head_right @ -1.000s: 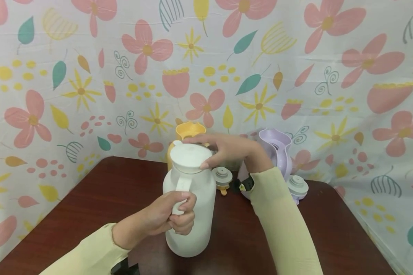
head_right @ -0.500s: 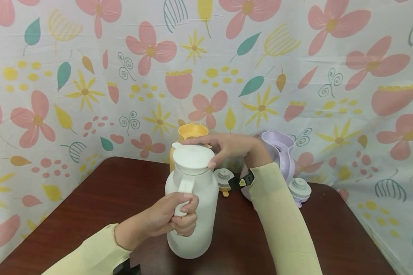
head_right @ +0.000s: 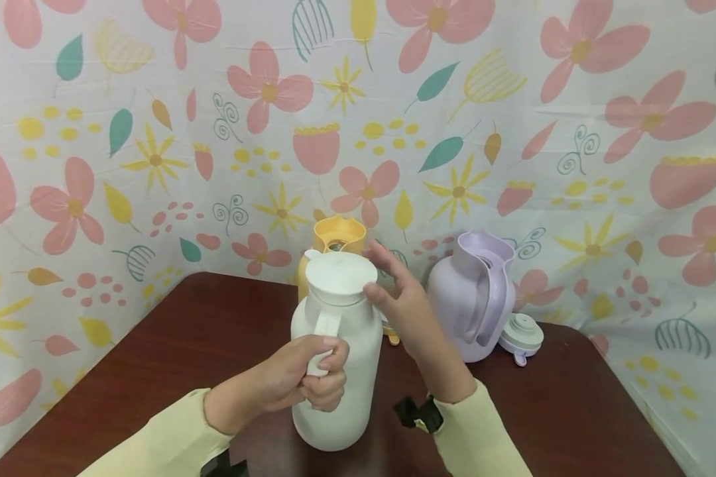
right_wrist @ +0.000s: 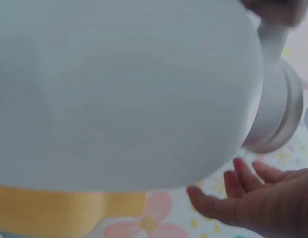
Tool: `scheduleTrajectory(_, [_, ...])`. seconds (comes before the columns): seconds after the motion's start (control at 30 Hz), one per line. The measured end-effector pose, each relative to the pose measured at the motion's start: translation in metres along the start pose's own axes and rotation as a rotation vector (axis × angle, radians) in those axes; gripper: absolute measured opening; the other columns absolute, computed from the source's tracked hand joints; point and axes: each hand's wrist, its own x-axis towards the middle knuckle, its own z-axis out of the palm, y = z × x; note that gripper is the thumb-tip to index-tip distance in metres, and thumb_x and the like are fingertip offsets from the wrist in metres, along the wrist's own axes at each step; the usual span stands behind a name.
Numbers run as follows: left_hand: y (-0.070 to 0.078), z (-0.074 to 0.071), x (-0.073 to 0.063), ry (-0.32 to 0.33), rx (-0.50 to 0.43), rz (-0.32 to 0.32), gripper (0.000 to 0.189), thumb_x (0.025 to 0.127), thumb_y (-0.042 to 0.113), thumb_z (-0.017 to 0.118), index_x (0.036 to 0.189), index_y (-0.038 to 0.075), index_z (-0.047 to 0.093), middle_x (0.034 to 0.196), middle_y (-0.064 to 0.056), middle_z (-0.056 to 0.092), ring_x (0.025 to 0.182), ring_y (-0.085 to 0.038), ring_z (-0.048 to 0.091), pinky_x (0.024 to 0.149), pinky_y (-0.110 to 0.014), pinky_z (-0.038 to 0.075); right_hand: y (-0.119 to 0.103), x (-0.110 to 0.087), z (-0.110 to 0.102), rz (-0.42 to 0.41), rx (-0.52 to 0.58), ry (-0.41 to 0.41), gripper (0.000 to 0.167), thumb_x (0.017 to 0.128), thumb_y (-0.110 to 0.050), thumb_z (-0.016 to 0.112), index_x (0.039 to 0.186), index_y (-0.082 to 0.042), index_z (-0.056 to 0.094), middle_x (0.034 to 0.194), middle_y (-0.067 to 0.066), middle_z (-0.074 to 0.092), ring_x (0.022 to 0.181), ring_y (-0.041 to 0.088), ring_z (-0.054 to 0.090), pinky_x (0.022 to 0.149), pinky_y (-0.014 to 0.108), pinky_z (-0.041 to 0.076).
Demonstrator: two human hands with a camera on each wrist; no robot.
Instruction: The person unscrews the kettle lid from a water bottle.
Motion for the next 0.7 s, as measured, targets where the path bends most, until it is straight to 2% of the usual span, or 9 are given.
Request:
scheduleTrajectory(0.07, [0.0, 0.0, 0.001, 0.003, 0.002, 0.001, 0.031, 0.106, 0.02, 0.019, 0.076, 0.018, 0.03, 0.054, 0.016, 0.029, 0.047, -0.007, 0.017, 0.052, -0.028, 0.014, -0.004, -0.004, 0.005, 0.028, -0.042, 0.023, 0.095, 0.092, -0.052, 0.071, 0.159, 0.0, 0.028, 0.16, 0.027, 0.034, 0.124, 0.007, 0.059, 0.093, 0.012, 0.05])
scheduleTrajectory(0.13, [0.001, -0.001, 0.002, 0.005, 0.003, 0.003, 0.032, 0.106, 0.02, 0.019, 0.076, 0.019, 0.03, 0.054, 0.016, 0.029, 0.047, -0.007, 0.017, 0.052, -0.029, 0.013, -0.01, -0.006, 0.01, 0.077, -0.102, 0.047, 0.094, 0.091, -0.046, 0.074, 0.16, -0.003, 0.027, 0.163, 0.023, 0.033, 0.125, 0.022, 0.061, 0.092, 0.017, 0.052])
scheduleTrajectory(0.23, [0.002, -0.002, 0.003, 0.002, 0.001, 0.006, 0.032, 0.106, 0.02, 0.018, 0.077, 0.019, 0.031, 0.054, 0.016, 0.029, 0.047, -0.008, 0.017, 0.052, -0.03, 0.013, -0.02, -0.006, 0.019, 0.146, -0.198, 0.095, 0.088, 0.091, -0.035, 0.076, 0.16, -0.007, 0.03, 0.165, 0.018, 0.034, 0.135, 0.037, 0.054, 0.105, 0.034, 0.051])
scheduleTrajectory(0.3, [0.002, -0.002, 0.002, -0.001, 0.0, 0.008, 0.033, 0.106, 0.02, 0.018, 0.077, 0.019, 0.032, 0.054, 0.016, 0.03, 0.047, -0.008, 0.017, 0.052, -0.03, 0.013, -0.024, -0.005, 0.025, 0.186, -0.256, 0.127, 0.084, 0.09, -0.029, 0.075, 0.159, -0.01, 0.033, 0.163, 0.016, 0.038, 0.138, 0.036, 0.052, 0.111, 0.044, 0.047])
scheduleTrajectory(0.37, [0.002, -0.003, 0.002, -0.005, -0.001, 0.01, 0.033, 0.107, 0.021, 0.018, 0.077, 0.02, 0.032, 0.054, 0.017, 0.03, 0.047, -0.008, 0.017, 0.052, -0.03, 0.013, -0.025, -0.002, 0.03, 0.228, -0.286, 0.152, 0.082, 0.088, -0.024, 0.075, 0.158, -0.013, 0.035, 0.157, 0.016, 0.046, 0.135, 0.033, 0.055, 0.111, 0.047, 0.046])
scheduleTrajectory(0.5, [0.001, -0.003, 0.002, -0.014, -0.003, 0.014, 0.034, 0.108, 0.022, 0.017, 0.077, 0.02, 0.033, 0.054, 0.017, 0.031, 0.046, -0.008, 0.018, 0.052, -0.031, 0.013, -0.023, 0.002, 0.036, 0.266, -0.314, 0.18, 0.079, 0.086, -0.02, 0.078, 0.154, -0.014, 0.039, 0.144, 0.016, 0.058, 0.122, 0.031, 0.061, 0.098, 0.035, 0.051])
scheduleTrajectory(0.7, [-0.001, -0.001, 0.001, -0.014, -0.014, 0.003, 0.035, 0.108, 0.021, 0.017, 0.077, 0.02, 0.033, 0.054, 0.015, 0.029, 0.046, -0.008, 0.018, 0.052, -0.03, 0.015, -0.017, 0.003, 0.03, 0.185, -0.35, 0.152, 0.072, 0.084, -0.014, 0.079, 0.148, -0.011, 0.047, 0.138, 0.016, 0.062, 0.118, 0.024, 0.062, 0.095, 0.029, 0.049])
